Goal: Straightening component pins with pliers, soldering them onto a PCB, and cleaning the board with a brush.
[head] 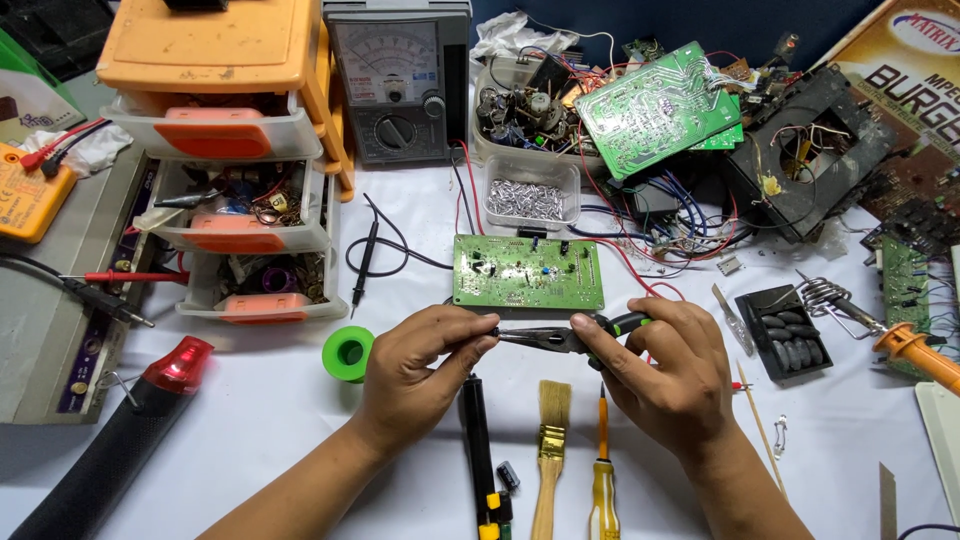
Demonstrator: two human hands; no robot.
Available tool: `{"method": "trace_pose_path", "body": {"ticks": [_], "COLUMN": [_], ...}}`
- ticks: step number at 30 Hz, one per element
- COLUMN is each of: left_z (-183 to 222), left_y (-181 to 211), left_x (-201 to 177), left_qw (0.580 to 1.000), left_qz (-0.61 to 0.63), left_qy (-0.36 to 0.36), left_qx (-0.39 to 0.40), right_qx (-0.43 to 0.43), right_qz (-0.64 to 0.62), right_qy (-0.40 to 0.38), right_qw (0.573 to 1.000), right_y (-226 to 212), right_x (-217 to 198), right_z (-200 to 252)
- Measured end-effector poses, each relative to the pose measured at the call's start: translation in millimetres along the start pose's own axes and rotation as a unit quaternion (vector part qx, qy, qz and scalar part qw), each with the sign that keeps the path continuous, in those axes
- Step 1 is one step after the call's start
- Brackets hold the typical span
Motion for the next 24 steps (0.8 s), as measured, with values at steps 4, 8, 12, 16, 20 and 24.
{"method": "trace_pose_path", "body": {"ticks": [4,8,12,16,20,24], "left_z": [0,0,0,1,2,3], "left_y": [0,2,3,3,3,5], "left_x": [0,1,0,1,3,5], "left_qw": [1.000,1.000,1.000,1.000,1.000,1.000], "left_qz": [-0.003,0.002,-0.005,-0.007,0.002,0.013], "left_qy": [-0.005,-0.011,-0.010,-0.008,-0.009,-0.011], "left_qx": [0.003,0.003,0.003,0.011,0.009,0.023], "right_qx": [0.000,-0.009,0.015,0.019,0.025,0.030], "right_qz": [-0.002,-0.011,-0.041,-0.018,-0.021,-0.009], "right_qy": [-0.007,0.006,0.012,0.002,-0.026,-0.030], "right_qw": [1.000,1.000,0.999,1.000,0.999,0.999], "right_y": [0,1,4,3,-1,-1], "right_x": [-1,-2,-1,-2,0,0], "right_z": [0,2,5,4,-4,-7]}}
Point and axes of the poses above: each hand's wrist, its own z-axis away from the middle knuckle, its own x-axis out of the palm, y = z × x, the point moved 5 cm from there along -z, towards the middle knuckle, and after that the axes turned 9 degrees about x, right-handed, at the moved point
